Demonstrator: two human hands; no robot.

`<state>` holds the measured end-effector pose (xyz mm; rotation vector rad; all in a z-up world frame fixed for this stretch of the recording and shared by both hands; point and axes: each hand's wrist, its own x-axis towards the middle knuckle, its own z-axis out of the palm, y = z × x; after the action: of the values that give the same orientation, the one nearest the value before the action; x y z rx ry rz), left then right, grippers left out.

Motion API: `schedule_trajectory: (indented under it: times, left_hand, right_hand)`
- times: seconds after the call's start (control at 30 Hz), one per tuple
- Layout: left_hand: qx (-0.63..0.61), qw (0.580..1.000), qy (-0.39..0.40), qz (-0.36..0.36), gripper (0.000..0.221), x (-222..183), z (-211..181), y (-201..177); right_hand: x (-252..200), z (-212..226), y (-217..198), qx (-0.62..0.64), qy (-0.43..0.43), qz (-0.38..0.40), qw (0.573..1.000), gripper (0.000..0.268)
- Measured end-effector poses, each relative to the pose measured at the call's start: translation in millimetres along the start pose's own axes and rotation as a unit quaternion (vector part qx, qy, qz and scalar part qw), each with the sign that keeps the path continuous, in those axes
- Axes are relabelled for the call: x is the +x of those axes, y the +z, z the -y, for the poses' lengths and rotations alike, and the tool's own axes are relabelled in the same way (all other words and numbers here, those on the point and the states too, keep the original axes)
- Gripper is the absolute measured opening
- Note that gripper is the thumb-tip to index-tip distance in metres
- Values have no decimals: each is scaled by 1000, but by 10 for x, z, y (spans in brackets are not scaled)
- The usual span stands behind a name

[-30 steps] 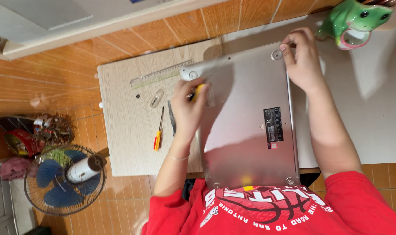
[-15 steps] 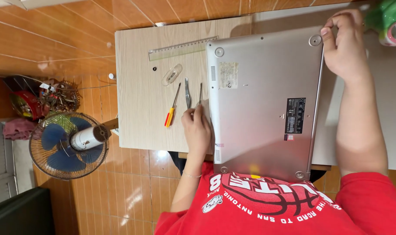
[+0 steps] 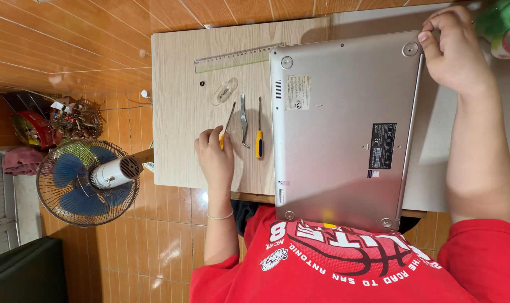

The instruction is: The recorder is unscrewing and removing the back casing of a laptop using a screwdriver and tweezers.

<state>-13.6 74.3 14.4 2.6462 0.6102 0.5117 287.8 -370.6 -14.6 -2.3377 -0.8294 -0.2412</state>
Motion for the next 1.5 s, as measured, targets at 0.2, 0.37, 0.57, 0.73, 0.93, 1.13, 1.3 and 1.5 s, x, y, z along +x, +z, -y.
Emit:
schedule_trajectory:
  times: [0.2,0.37,0.57,0.73,0.93,1.13,1.3,1.5]
  left_hand:
    - [-18,1000,8,22,17,-5,-18,-21]
    - [-20,997,40,61,23,83,-227,154]
    - [-26,992,-8,125,16,156,-213,287]
    - [-101,981,-46,157,39,264,-247,110]
    - [-271,943,-104,163,54,226,-210,-29]
    - [-493,843,-121,177,45,194,-185,-72]
    - [-579,772,-133,225,29,240,-266,-120]
    - [-595,739,-101,299,22,304,-477,-117]
  right_hand:
    - [35,198,-91,25,37,6,999,14]
    - [121,608,-245,-101,-21,-48,994,12]
    - [201,749,-302,-67,-17,-63,996,13]
    - [131,574,-268,-50,8,-45,998,12]
    - [251,670,-380,-13,62,22,998,5]
    - [393,617,-441,-42,65,94,993,14]
    - [539,529,-464,-17,124,153,980,22]
    - [608,410,-443,-14,198,219,955,27]
